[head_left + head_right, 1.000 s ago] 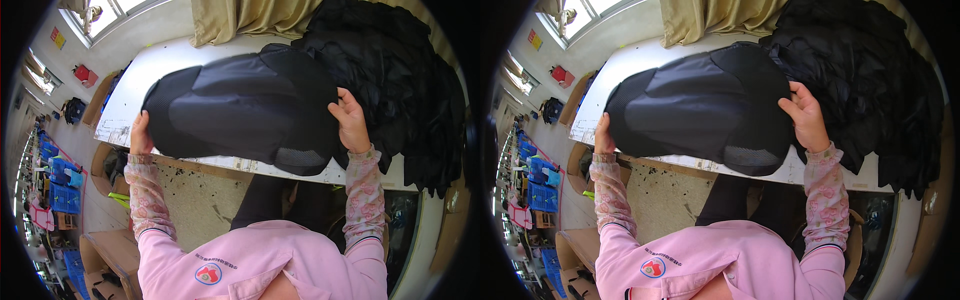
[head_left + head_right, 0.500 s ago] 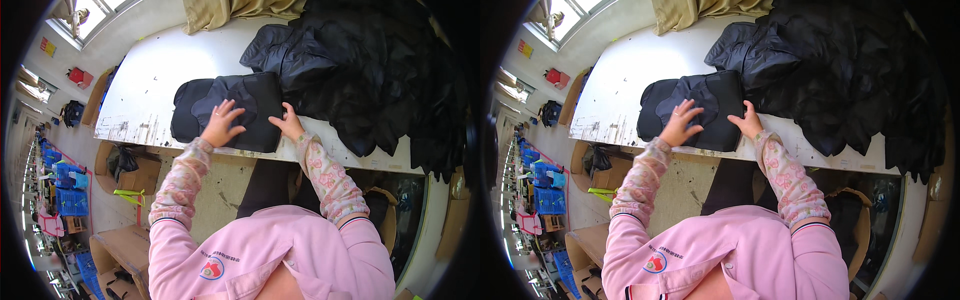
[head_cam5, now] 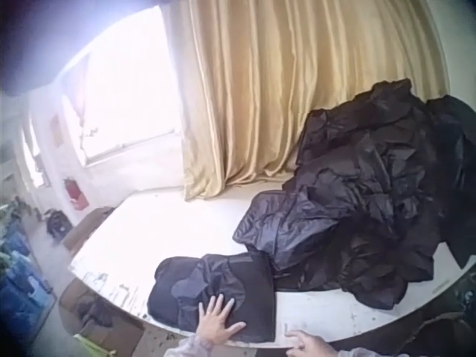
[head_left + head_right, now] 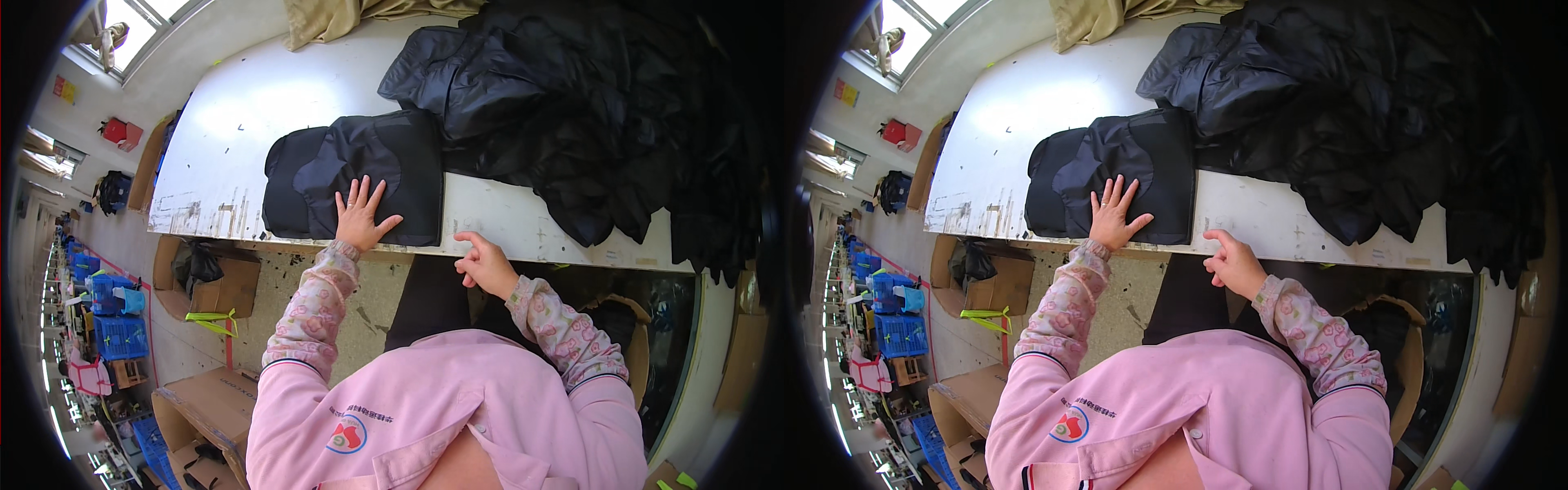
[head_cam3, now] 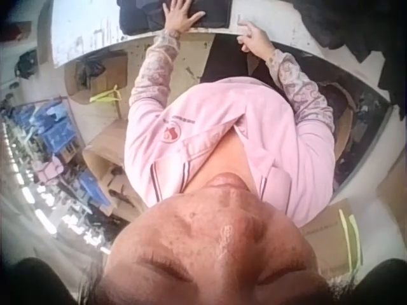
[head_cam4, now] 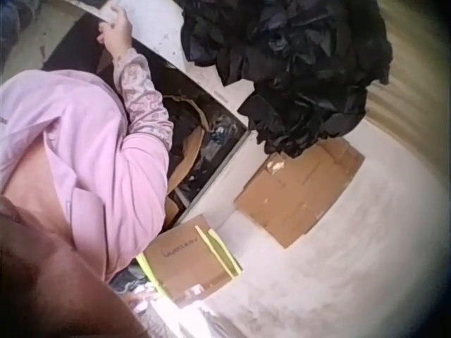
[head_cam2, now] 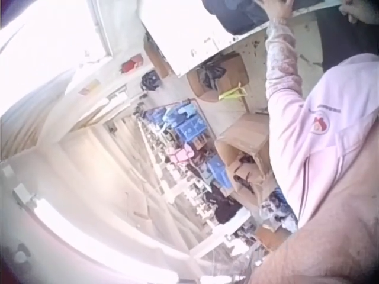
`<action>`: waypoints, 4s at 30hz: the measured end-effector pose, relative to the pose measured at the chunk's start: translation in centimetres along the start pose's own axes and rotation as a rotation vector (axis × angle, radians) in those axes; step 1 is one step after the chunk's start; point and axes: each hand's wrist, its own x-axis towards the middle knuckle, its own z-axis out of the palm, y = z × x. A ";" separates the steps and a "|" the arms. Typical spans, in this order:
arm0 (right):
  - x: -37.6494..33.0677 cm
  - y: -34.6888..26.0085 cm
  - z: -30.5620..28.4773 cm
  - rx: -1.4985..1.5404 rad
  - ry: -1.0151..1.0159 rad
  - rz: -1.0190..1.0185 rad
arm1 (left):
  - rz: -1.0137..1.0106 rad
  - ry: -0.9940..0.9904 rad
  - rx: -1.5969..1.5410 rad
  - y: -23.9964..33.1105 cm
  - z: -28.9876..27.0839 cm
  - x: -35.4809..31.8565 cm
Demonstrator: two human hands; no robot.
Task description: Sorting and inspecting black mesh and fabric components on a work table in a factory setting.
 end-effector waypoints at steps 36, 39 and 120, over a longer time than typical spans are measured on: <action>-4.5 -9.1 -14.5 -0.809 0.966 -0.826 | 0.221 -0.397 -1.963 26.1 -14.6 13.4; -3.5 -10.0 -14.2 -0.371 1.029 -0.961 | 0.186 -0.429 -2.148 26.0 -16.3 12.6; -10.1 -19.9 -17.6 0.201 0.664 -0.815 | -0.056 -0.590 -2.184 16.9 0.4 -3.2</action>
